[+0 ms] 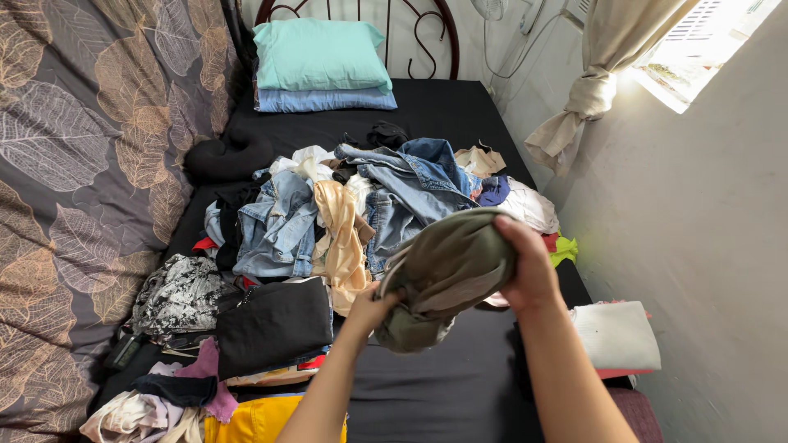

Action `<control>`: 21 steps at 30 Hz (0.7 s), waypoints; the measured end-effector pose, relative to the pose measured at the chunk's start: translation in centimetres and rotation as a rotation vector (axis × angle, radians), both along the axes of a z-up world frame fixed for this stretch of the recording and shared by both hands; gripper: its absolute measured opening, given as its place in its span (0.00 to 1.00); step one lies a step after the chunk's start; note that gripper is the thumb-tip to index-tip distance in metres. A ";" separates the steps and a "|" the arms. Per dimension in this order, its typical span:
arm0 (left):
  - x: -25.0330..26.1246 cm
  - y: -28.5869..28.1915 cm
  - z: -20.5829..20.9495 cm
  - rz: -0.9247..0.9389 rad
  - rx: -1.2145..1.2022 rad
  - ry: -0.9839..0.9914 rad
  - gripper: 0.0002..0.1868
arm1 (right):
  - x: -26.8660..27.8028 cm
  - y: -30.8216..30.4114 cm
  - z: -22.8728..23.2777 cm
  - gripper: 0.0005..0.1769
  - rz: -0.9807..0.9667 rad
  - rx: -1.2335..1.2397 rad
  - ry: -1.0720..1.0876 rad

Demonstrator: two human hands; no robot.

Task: The person folds a pink top, a pair of green shorts, and a pair of denim shorts on a bed. They then place the folded items into a drawer.

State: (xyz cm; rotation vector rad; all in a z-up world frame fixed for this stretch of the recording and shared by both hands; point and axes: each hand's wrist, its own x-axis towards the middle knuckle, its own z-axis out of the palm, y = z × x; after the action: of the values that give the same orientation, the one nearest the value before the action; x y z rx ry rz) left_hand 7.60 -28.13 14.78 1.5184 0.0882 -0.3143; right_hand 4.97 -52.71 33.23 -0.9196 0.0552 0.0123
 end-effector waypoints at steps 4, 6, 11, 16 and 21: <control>-0.4 1.5 2.5 0.005 -0.568 0.358 0.20 | 1.3 -3.1 -3.4 0.27 -0.398 -0.554 0.042; -0.4 1.3 3.5 -0.064 -0.784 0.376 0.19 | 1.3 -4.2 -6.3 0.30 -0.495 -0.758 -0.140; -0.6 -2.1 6.4 -0.201 -0.914 0.358 0.26 | 0.0 -2.7 -12.7 0.30 -0.163 -0.675 0.045; -1.5 -2.9 9.3 -0.122 -0.903 0.304 0.31 | -2.4 0.5 -14.4 0.29 0.071 -0.417 0.138; -1.5 -1.4 9.8 -0.237 -0.870 0.257 0.24 | -1.9 -0.9 -13.6 0.25 0.168 -0.315 0.198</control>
State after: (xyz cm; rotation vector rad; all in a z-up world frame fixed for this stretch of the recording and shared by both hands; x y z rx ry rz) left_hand 6.10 -29.52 24.54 0.6184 -0.0290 -0.6396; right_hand 3.07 -53.64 19.60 -1.2341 0.1669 0.2573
